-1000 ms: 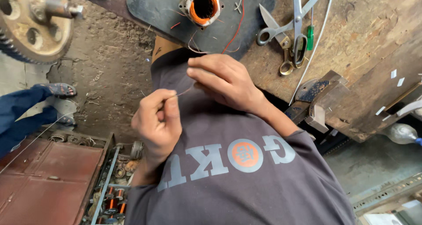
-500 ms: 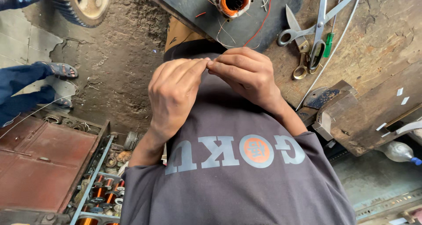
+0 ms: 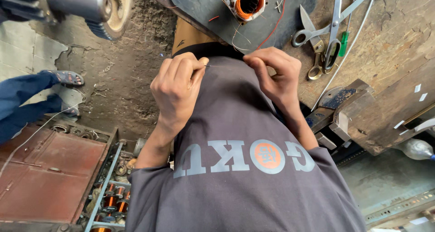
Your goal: The person strips insulation from thin copper wires and white plastic tubing using scissors and a knife, then twists the exposed wire ends together. The work is performed on a wooden workbench with a motor stator and various tools nearby.
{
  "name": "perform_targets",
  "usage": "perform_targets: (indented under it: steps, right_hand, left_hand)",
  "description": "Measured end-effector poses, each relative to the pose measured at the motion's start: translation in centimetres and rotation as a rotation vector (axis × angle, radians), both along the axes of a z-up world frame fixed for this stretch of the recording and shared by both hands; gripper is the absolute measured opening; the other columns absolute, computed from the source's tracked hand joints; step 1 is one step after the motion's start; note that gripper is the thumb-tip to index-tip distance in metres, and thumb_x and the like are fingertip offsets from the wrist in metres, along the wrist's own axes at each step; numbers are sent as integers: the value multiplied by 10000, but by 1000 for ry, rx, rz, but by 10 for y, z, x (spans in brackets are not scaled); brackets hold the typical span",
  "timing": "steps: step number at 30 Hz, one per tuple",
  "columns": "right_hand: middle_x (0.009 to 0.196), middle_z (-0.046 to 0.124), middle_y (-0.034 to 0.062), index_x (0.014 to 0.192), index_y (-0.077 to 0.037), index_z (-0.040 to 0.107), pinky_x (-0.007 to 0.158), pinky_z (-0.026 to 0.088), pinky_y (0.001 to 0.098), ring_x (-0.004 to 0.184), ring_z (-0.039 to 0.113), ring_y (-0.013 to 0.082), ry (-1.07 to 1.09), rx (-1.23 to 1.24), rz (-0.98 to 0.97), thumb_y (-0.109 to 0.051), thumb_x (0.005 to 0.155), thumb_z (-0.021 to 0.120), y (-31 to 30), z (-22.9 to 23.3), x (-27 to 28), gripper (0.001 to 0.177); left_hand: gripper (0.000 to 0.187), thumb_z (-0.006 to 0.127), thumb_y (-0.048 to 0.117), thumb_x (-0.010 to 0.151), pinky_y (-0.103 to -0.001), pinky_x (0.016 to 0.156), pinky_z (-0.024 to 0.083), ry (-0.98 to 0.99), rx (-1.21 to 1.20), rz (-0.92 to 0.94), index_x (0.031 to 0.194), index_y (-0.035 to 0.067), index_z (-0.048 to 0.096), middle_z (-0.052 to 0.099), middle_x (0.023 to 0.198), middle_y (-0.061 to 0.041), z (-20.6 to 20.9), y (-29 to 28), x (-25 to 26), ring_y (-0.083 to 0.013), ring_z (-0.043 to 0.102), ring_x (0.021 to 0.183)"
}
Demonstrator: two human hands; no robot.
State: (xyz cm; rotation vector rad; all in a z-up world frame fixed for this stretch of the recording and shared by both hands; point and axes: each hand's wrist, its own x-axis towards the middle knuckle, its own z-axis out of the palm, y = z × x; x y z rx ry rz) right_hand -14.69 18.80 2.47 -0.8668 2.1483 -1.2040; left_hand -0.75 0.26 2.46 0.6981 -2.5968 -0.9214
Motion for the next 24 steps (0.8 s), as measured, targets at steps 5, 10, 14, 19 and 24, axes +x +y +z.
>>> perform_targets:
  steps: [5, 10, 14, 19, 24]
  right_hand:
    - [1111, 650, 75, 1196, -48, 747, 779, 555, 361, 931, 641, 232, 683, -193, 249, -61, 955, 861, -12, -7, 5, 267]
    - [1180, 627, 23, 1205, -109, 777, 807, 510, 344, 987, 552, 183, 995, -152, 296, -33, 907, 839, -39, -17, 10, 314]
    - [1129, 630, 9, 1169, -123, 763, 836, 529, 358, 980, 569, 201, 728, -146, 215, -76, 900, 838, -47, -18, 19, 283]
    - [1081, 668, 8, 1109, -116, 764, 877, 531, 338, 1007, 629, 183, -40, -263, -211, -101, 926, 838, -64, -31, 49, 198]
    - [1103, 754, 67, 1121, -65, 768, 878, 572, 307, 1013, 708, 172, -367, -304, -418, -64, 961, 775, -69, -46, 62, 160]
  left_hand:
    - [276, 892, 100, 879, -351, 675, 508, 3, 20, -82, 906, 117, 618, 662, 922, 10, 1, -9, -6, -204, 622, 806]
    - [239, 864, 69, 859, -363, 719, 517, -33, 140, -206, 942, 95, 641, 671, 961, -17, 12, -28, -5, -235, 646, 852]
    - [224, 857, 30, 861, -370, 810, 537, -50, 303, -305, 985, 64, 672, 698, 1000, -48, 14, -50, -2, -263, 674, 932]
    - [248, 836, -35, 900, -339, 905, 585, -7, 528, -333, 1099, 33, 704, 735, 1083, -99, 6, -64, -6, -246, 730, 1005]
    - [230, 815, -70, 929, -356, 921, 583, 39, 407, -416, 1109, 21, 705, 732, 1083, -123, -11, -68, -18, -267, 731, 1016]
